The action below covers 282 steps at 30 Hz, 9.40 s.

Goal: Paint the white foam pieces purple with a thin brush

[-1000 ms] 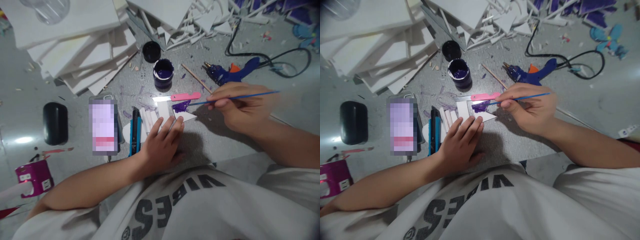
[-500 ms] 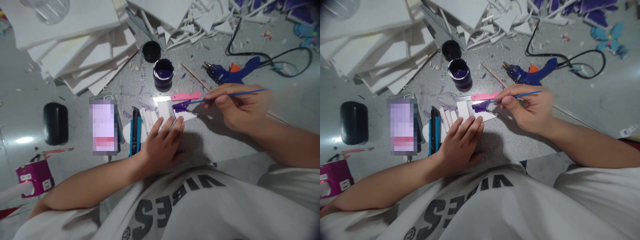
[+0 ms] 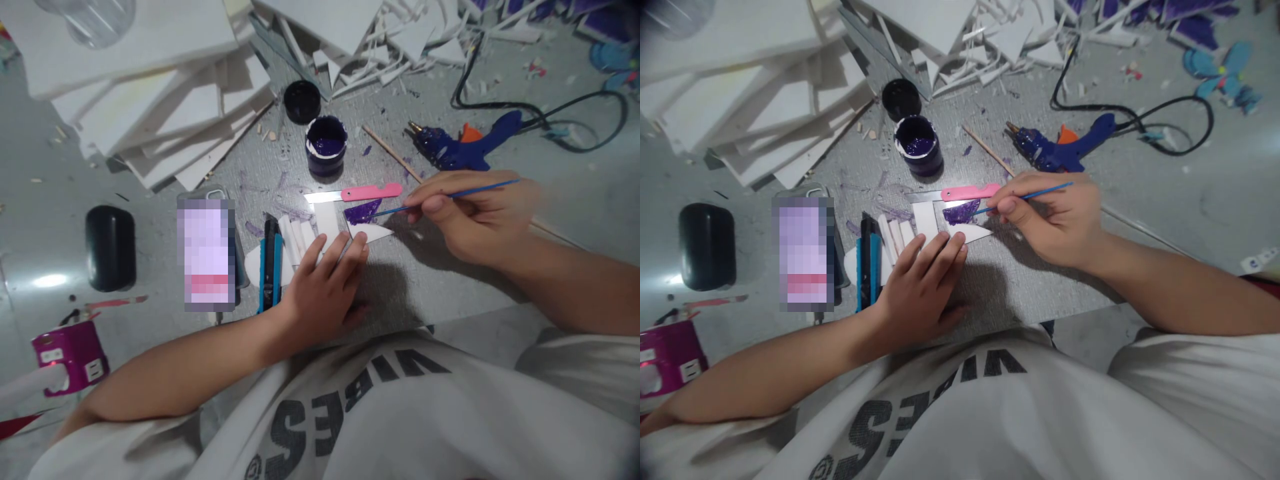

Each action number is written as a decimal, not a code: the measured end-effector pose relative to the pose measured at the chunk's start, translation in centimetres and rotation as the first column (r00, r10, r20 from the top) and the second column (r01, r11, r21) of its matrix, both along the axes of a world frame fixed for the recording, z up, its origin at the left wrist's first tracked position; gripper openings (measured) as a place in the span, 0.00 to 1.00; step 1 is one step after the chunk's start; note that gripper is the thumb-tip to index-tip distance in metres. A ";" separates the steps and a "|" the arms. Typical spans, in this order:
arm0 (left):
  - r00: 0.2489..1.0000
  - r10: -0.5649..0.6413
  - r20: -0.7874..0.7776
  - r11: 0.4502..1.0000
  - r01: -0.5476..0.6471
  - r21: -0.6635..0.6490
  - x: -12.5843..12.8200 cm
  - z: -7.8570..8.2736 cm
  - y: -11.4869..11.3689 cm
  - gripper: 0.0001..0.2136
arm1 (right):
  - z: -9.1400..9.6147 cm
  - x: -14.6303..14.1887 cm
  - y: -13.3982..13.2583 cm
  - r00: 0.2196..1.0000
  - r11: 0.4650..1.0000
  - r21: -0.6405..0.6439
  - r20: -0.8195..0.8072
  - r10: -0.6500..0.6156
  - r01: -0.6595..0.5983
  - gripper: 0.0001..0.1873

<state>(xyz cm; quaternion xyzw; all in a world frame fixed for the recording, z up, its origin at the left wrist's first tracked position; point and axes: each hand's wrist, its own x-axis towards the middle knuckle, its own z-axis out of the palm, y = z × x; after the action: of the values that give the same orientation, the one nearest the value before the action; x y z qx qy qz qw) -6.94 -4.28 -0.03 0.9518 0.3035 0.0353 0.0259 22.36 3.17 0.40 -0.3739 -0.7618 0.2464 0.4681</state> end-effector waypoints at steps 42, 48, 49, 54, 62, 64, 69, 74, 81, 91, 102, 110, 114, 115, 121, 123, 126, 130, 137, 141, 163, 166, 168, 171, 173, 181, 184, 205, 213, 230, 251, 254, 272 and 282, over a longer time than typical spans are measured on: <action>1.000 0.005 -0.016 0.998 -0.005 -0.057 0.1 0.2 0.0 0.44 | 1.6 1.3 0.1 0.975 0.981 0.165 0.212 0.061 -0.098 0.11; 1.000 0.005 -0.019 0.997 -0.007 -0.072 0.1 0.0 0.0 0.46 | 1.1 1.7 -0.1 0.994 0.981 0.193 0.102 -0.036 0.016 0.13; 1.000 0.003 -0.015 0.998 -0.004 -0.064 0.0 -0.1 0.0 0.46 | 1.1 1.7 -0.1 0.996 0.983 0.185 0.091 -0.020 0.003 0.13; 1.000 -0.006 0.008 1.000 0.006 -0.003 0.0 -0.2 0.0 0.45 | 1.3 1.9 0.0 0.979 0.984 0.174 0.203 0.011 -0.047 0.12; 1.000 -0.001 -0.013 1.000 0.001 -0.027 0.0 -0.1 0.0 0.45 | 1.0 1.7 0.4 0.994 0.974 0.225 0.095 -0.045 0.023 0.15; 1.000 -0.007 -0.009 1.000 0.007 -0.005 0.0 0.0 0.1 0.44 | 1.1 1.7 0.4 0.992 0.977 0.211 0.124 -0.010 -0.017 0.14; 1.000 -0.009 -0.002 1.000 0.009 0.030 0.1 0.0 0.0 0.44 | 1.2 2.3 0.4 0.975 0.972 0.227 0.192 -0.112 0.066 0.13; 1.000 -0.009 -0.021 1.000 0.009 0.001 0.3 0.0 0.0 0.45 | 1.2 2.1 0.4 0.987 0.973 0.219 0.119 -0.106 0.078 0.17; 1.000 -0.003 -0.017 1.000 0.002 -0.022 0.0 0.1 0.1 0.46 | 1.3 1.9 -0.2 0.965 0.964 0.238 0.204 -0.166 0.116 0.14; 1.000 -0.008 -0.020 1.000 0.008 -0.016 0.0 0.2 0.1 0.44 | 1.1 0.9 -0.4 0.992 0.991 0.108 0.106 0.063 -0.075 0.11; 1.000 -0.002 -0.007 1.000 0.002 -0.031 0.1 0.3 0.1 0.45 | 1.2 0.9 -0.1 0.990 0.987 0.132 0.117 0.074 -0.090 0.09; 1.000 0.001 -0.028 0.997 -0.003 -0.075 0.1 0.4 0.1 0.45 | 1.1 0.8 -0.2 0.985 0.983 0.170 0.164 0.047 -0.075 0.09; 1.000 0.001 -0.031 0.998 -0.003 -0.060 0.2 0.4 0.1 0.45 | 1.2 0.9 -0.1 0.990 0.986 0.131 0.114 0.086 -0.101 0.09; 0.999 0.002 -0.033 0.998 -0.004 -0.060 0.2 0.4 0.1 0.45 | 1.3 0.9 -0.1 0.985 0.985 0.125 0.134 0.105 -0.122 0.08; 1.000 0.001 -0.015 1.000 -0.001 -0.027 0.0 0.2 0.1 0.45 | 1.4 1.2 0.0 0.973 0.974 0.212 0.228 0.027 -0.077 0.10; 1.000 0.001 -0.014 1.000 -0.002 -0.027 0.0 0.2 0.1 0.44 | 1.3 1.4 0.0 0.984 0.977 0.209 0.177 -0.001 -0.036 0.11; 1.000 0.001 -0.016 1.000 -0.001 -0.030 0.0 0.3 0.0 0.44 | 1.4 1.4 0.0 0.989 0.983 0.167 0.135 0.053 -0.075 0.10; 1.000 0.016 -0.025 0.998 -0.017 -0.067 0.1 0.3 0.0 0.44 | 1.8 1.2 -0.1 0.963 0.975 0.124 0.222 0.155 -0.186 0.06; 1.000 -0.013 0.001 1.000 0.013 -0.013 0.0 0.3 0.2 0.41 | 1.5 1.3 0.1 0.971 0.969 0.215 0.229 0.070 -0.120 0.09; 1.000 -0.008 0.006 0.999 0.008 0.034 0.0 0.4 0.1 0.40 | 1.5 1.2 0.1 0.973 0.972 0.165 0.191 0.132 -0.165 0.09; 1.000 -0.002 -0.021 0.999 0.001 -0.043 0.0 0.4 0.1 0.43 | 1.8 1.7 0.2 0.956 0.948 0.318 0.287 -0.064 -0.032 0.12; 1.000 -0.007 -0.014 1.000 0.007 -0.005 0.0 0.3 0.1 0.42 | 1.5 1.7 -0.1 0.970 0.941 0.337 0.212 -0.122 0.044 0.14; 1.000 -0.011 -0.010 1.000 0.011 0.015 -0.1 0.2 0.1 0.42 | 1.5 1.8 -0.2 0.975 0.955 0.294 0.198 -0.102 0.040 0.14; 1.000 -0.009 -0.007 1.000 0.010 0.017 -0.1 0.1 0.1 0.43 | 1.5 1.7 -0.2 0.981 0.972 0.235 0.191 -0.034 -0.012 0.11; 1.000 -0.009 0.002 1.000 0.009 0.017 -0.1 0.1 0.0 0.43 | 1.4 1.7 0.0 0.986 0.967 0.247 0.166 0.018 -0.059 0.10; 0.999 -0.004 0.049 1.000 0.003 0.024 -0.2 -0.3 -0.1 0.41 | 1.0 1.4 0.6 0.992 0.972 0.214 0.101 0.077 -0.097 0.08; 0.996 -0.006 0.087 0.999 0.002 0.047 -0.2 -0.7 -0.1 0.40 | 0.8 1.2 0.7 0.996 0.975 0.206 0.036 0.083 -0.089 0.09; 0.992 0.053 0.114 0.989 -0.036 -0.143 0.4 -2.1 0.0 0.49 | 1.9 -2.6 7.0 0.977 0.958 0.196 0.004 -0.213 0.208 0.24; 0.988 0.058 0.141 0.984 -0.033 -0.176 0.4 -2.8 0.0 0.49 | 0.4 -5.1 9.1 0.969 0.967 0.090 0.052 -0.243 0.238 0.27; 0.997 0.042 0.061 0.996 -0.037 -0.082 0.3 -0.9 0.0 0.43 | -0.2 -3.9 10.6 0.980 0.987 0.023 -0.124 -0.156 0.160 0.28; 0.996 0.025 0.088 0.996 -0.018 -0.088 0.2 -0.5 -0.2 0.42 | -0.9 -1.0 0.2 0.989 0.994 0.102 -0.144 -0.022 0.037 0.07; 0.996 0.020 0.090 0.996 -0.013 -0.086 0.2 -0.5 -0.2 0.41 | -1.0 -1.0 0.2 0.985 0.991 0.108 -0.160 -0.057 0.074 0.08; 0.993 0.025 0.119 0.996 -0.015 -0.085 0.2 -0.5 -0.2 0.40 | -1.6 -0.1 -0.4 0.991 0.979 0.160 0.017 -0.132 0.127 0.13; 0.994 0.028 0.103 0.994 -0.017 -0.106 0.2 -0.3 -0.1 0.39 | -1.7 -0.3 -0.9 0.985 0.977 0.132 0.020 -0.170 0.166 0.11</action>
<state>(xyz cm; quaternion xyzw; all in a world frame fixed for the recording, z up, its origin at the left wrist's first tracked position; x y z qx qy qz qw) -6.69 -4.38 -0.33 0.9425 0.3140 0.0691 0.0914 22.11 2.28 -1.34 -0.4096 -0.7492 0.1501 0.4984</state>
